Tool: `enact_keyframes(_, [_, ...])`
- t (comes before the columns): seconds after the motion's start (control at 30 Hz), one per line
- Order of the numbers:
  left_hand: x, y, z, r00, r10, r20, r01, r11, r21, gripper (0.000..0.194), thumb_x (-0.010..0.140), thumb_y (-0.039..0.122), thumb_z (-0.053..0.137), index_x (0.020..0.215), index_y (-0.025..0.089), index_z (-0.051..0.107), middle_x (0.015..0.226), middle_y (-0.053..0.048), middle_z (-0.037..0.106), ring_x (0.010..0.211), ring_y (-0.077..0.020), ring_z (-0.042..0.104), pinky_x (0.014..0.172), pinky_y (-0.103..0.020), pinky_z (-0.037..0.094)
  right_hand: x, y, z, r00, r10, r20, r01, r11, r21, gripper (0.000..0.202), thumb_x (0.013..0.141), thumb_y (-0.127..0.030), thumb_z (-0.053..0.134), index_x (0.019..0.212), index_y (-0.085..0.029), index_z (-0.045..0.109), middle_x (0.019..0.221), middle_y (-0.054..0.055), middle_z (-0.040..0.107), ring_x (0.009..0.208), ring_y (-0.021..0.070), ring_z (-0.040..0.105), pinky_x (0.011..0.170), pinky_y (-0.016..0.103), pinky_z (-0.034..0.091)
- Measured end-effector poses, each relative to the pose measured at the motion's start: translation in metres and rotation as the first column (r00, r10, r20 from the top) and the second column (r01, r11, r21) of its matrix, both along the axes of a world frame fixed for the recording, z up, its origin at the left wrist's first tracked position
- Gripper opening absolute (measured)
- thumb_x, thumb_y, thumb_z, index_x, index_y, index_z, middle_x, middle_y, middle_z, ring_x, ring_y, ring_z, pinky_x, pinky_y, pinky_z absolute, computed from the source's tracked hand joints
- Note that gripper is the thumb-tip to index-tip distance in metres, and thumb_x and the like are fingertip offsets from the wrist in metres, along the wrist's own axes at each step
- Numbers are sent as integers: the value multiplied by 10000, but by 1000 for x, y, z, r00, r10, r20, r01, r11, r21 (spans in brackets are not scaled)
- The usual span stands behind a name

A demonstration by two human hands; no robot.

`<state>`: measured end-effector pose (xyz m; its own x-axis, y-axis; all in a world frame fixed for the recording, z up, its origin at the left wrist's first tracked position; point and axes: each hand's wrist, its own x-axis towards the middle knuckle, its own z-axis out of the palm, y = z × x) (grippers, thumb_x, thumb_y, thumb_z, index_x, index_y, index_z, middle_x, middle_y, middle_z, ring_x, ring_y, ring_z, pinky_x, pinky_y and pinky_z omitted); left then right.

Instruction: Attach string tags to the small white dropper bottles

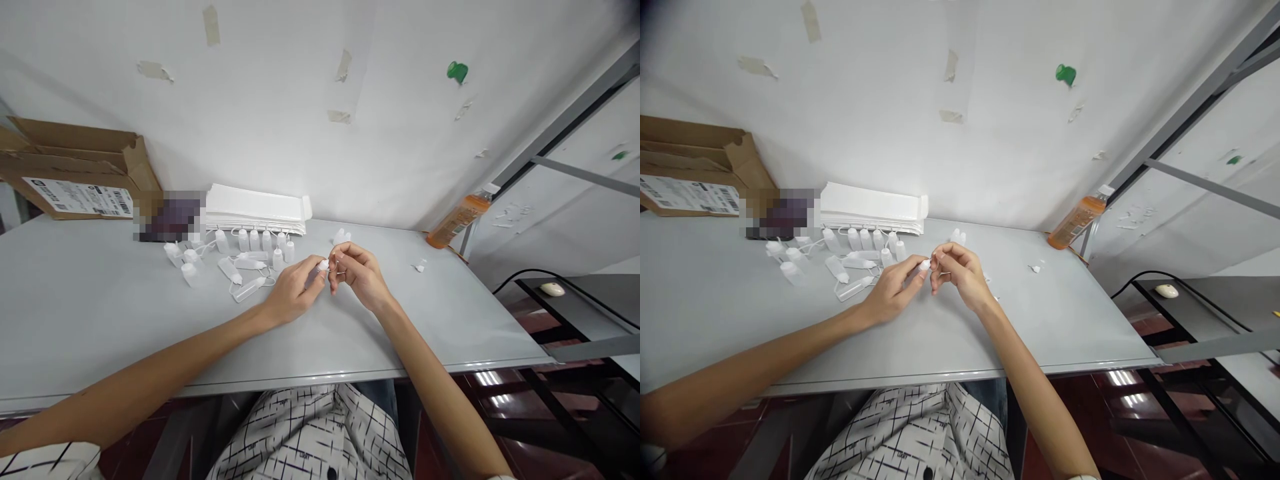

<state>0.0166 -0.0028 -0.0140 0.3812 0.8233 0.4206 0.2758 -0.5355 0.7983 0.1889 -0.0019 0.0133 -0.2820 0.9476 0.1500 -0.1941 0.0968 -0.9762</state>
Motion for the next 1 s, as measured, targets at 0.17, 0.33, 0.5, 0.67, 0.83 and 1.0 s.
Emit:
enact_keyframes(0.17, [2, 3, 2, 999, 41, 31, -41, 999, 15, 177, 923, 299, 525, 965, 195, 661, 788, -14, 638, 642, -143, 489, 638, -256, 364, 0, -2, 2, 982, -129, 137, 105, 981, 166, 277, 786, -437, 781, 848, -188, 676, 717, -9, 615, 521, 115, 581, 494, 296, 533])
enact_keyframes(0.33, [1, 2, 2, 999, 36, -8, -36, 997, 67, 220, 930, 344, 531, 985, 200, 688, 801, -36, 621, 662, -152, 514, 617, -260, 356, 5, -1, 3, 971, -190, 147, 151, 958, 244, 199, 809, -382, 762, 779, -188, 729, 773, 18, 627, 542, 112, 571, 494, 295, 497])
enact_keyframes(0.5, [-4, 5, 15, 984, 177, 26, -179, 977, 115, 184, 855, 350, 596, 787, 203, 681, 832, -61, 654, 615, -138, 476, 597, -263, 309, 10, 6, 6, 934, -312, 174, 245, 914, 322, 149, 804, -357, 759, 762, -214, 754, 806, 29, 637, 634, 135, 582, 537, 297, 508])
enact_keyframes(0.67, [-20, 16, 34, 933, 354, 71, -361, 902, 236, 331, 884, 383, 504, 618, 198, 573, 705, -58, 608, 584, -139, 441, 592, -278, 311, 0, 17, 0, 844, -408, 348, 228, 860, 456, 131, 806, -360, 742, 769, -237, 767, 848, 49, 666, 812, 189, 622, 652, 315, 522])
enact_keyframes(0.83, [-39, 34, 46, 853, 466, 234, -521, 782, 343, 379, 935, 347, 457, 592, 200, 525, 643, -42, 553, 595, -143, 454, 594, -292, 315, -14, 29, -5, 751, -436, 496, 113, 825, 554, 91, 824, -314, 710, 794, -265, 781, 905, 46, 682, 902, 215, 630, 837, 387, 492])
enact_keyframes(1.0, [-43, 39, 46, 848, 423, 318, -517, 792, 324, 372, 957, 305, 456, 606, 196, 516, 658, -32, 556, 608, -137, 471, 625, -286, 339, -19, 57, -1, 710, -491, 504, 176, 817, 549, 109, 832, -288, 671, 797, -236, 760, 895, 43, 718, 895, 215, 648, 849, 381, 473])
